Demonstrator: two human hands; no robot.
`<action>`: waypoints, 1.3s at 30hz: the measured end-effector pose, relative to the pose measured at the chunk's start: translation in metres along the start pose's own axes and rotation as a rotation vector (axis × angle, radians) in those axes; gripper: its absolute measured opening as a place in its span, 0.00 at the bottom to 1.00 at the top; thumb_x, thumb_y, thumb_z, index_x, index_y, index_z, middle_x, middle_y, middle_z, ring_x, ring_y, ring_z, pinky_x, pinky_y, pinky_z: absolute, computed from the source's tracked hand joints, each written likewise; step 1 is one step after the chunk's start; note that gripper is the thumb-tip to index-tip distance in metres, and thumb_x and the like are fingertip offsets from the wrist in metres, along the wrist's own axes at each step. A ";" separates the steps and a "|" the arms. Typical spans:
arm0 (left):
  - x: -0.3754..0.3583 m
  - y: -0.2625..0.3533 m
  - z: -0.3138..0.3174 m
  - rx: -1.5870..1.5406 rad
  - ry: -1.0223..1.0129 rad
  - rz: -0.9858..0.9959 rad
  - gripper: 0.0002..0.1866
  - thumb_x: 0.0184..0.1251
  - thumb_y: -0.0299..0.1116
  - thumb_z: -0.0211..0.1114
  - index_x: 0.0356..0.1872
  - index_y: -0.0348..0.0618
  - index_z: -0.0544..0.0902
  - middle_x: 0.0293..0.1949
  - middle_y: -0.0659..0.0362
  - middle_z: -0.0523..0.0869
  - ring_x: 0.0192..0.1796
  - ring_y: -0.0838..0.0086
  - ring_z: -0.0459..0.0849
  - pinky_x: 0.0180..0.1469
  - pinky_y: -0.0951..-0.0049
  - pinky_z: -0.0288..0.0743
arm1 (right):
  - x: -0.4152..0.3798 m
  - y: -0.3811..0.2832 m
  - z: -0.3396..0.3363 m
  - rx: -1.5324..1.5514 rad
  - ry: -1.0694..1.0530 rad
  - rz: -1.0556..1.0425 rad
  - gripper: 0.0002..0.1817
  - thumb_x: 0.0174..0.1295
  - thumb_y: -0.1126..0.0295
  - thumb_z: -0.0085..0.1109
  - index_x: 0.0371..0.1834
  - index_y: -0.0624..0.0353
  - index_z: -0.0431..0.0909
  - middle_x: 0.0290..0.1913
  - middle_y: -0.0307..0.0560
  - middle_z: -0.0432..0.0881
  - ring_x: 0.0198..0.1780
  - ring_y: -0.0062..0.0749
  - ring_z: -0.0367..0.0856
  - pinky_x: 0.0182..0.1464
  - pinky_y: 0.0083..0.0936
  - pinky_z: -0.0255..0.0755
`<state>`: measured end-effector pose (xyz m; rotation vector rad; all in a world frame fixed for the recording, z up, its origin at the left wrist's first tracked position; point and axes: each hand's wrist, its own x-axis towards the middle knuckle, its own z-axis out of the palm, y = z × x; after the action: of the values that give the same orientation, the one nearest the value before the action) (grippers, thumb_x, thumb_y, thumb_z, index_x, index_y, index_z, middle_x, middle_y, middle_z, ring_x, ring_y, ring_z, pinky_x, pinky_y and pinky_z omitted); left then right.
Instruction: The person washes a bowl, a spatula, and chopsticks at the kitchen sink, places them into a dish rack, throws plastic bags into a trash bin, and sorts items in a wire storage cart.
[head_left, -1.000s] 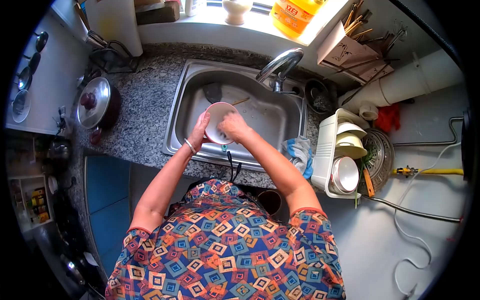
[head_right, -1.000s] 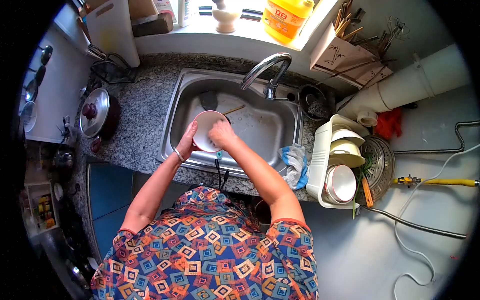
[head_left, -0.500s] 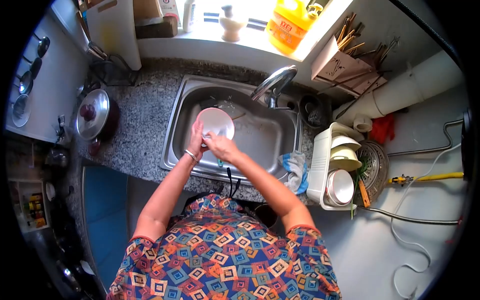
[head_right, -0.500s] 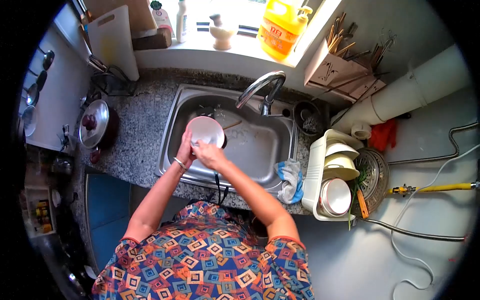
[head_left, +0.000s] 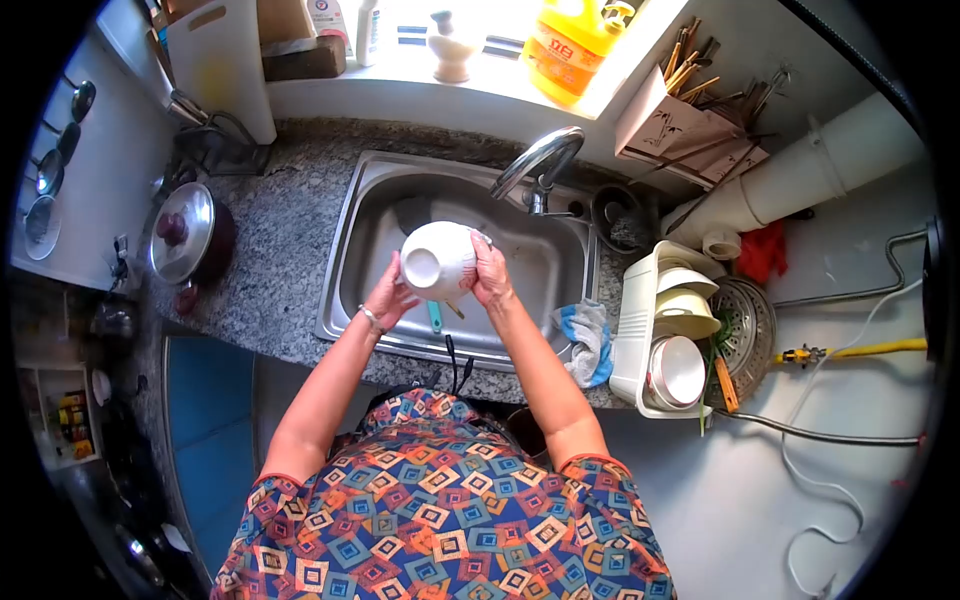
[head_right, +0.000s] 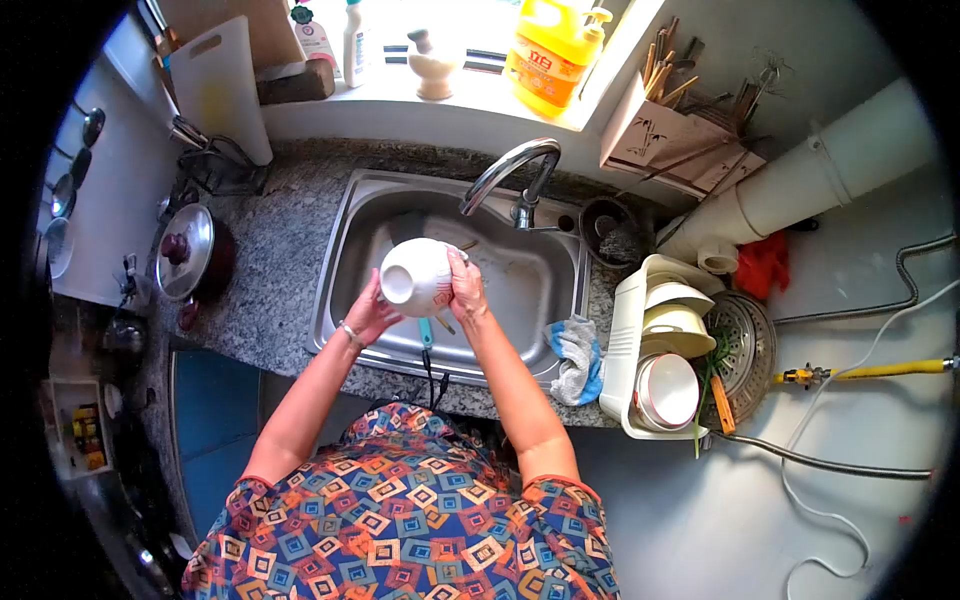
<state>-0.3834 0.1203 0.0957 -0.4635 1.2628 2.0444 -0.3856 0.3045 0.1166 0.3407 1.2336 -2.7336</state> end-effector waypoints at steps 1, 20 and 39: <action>-0.007 0.002 0.008 -0.162 -0.138 0.015 0.36 0.53 0.64 0.48 0.59 0.52 0.62 0.55 0.55 0.68 0.57 0.66 0.67 0.57 0.61 0.58 | 0.001 0.005 -0.004 0.114 0.021 0.034 0.17 0.59 0.60 0.50 0.43 0.62 0.73 0.37 0.42 0.78 0.37 0.25 0.77 0.40 0.23 0.73; -0.003 0.005 0.022 0.353 -0.288 0.227 0.18 0.60 0.33 0.57 0.50 0.41 0.70 0.44 0.64 0.76 0.46 0.80 0.74 0.50 0.76 0.67 | -0.019 0.006 0.033 -1.518 0.030 -0.895 0.19 0.57 0.56 0.47 0.49 0.50 0.73 0.51 0.53 0.70 0.55 0.45 0.66 0.56 0.34 0.59; 0.017 -0.008 0.038 -0.654 -0.276 0.161 0.16 0.67 0.33 0.42 0.55 0.48 0.65 0.51 0.60 0.73 0.52 0.72 0.72 0.57 0.70 0.65 | -0.021 0.007 0.031 -1.499 0.016 -1.004 0.21 0.50 0.70 0.54 0.51 0.51 0.71 0.55 0.52 0.66 0.59 0.47 0.61 0.62 0.38 0.50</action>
<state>-0.3883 0.1624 0.0978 -0.3544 0.4605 2.5406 -0.3685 0.2765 0.1367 -0.5518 3.4631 -1.2458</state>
